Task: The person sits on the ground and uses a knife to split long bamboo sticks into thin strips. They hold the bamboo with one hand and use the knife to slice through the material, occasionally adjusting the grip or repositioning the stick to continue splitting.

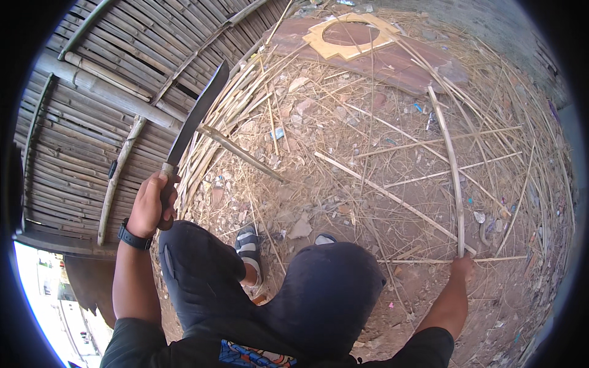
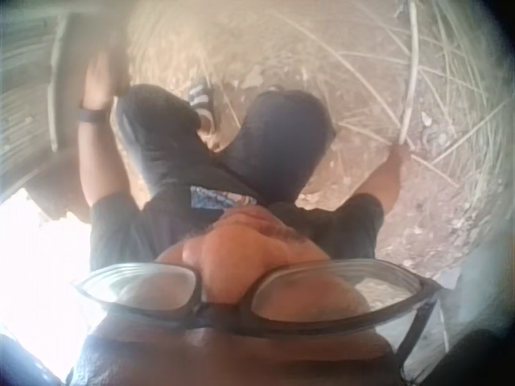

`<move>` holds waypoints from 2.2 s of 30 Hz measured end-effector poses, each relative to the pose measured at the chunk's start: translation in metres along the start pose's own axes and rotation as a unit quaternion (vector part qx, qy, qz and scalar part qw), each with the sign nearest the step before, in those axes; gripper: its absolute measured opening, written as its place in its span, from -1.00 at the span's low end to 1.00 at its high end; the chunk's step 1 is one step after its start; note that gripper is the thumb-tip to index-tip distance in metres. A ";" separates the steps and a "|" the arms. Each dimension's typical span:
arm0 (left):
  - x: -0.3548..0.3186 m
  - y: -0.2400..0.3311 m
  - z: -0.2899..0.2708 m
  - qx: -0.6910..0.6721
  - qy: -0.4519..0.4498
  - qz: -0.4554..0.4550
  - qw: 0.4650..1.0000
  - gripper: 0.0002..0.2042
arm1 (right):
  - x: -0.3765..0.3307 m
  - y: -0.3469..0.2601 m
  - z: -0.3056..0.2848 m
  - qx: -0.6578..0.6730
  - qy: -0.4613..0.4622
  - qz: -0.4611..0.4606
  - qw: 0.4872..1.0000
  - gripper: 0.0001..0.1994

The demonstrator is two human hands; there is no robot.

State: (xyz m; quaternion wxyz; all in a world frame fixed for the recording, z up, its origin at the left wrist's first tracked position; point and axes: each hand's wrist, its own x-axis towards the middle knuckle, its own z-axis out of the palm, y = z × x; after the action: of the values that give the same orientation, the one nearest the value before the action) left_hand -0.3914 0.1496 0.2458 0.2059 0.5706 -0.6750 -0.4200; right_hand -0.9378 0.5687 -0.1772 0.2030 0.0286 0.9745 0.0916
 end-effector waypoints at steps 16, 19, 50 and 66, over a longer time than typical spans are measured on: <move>0.017 -0.011 0.002 -0.048 -0.038 0.048 0.997 -0.67 | -0.216 -0.127 -0.093 0.412 -0.118 -0.516 0.742 -0.31; 0.025 -0.014 -0.003 -0.064 -0.045 0.035 0.996 -0.68 | -0.273 -0.220 -0.143 0.378 -0.206 -0.576 0.695 -0.35; 0.085 -0.091 -0.064 -0.148 -0.045 0.094 0.983 -0.69 | -0.555 -0.452 -0.207 0.197 0.018 -0.603 0.773 -0.56; 0.094 -0.101 -0.070 0.003 0.045 0.117 0.992 -0.41 | -0.502 -0.383 -0.284 0.229 -0.127 -0.575 0.775 -0.59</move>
State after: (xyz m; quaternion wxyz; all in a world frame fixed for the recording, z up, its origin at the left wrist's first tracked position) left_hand -0.3031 0.0381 0.1856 0.2815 0.5069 -0.7284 -0.3650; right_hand -0.5988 0.0985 0.2017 0.3275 -0.4798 0.7670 -0.2724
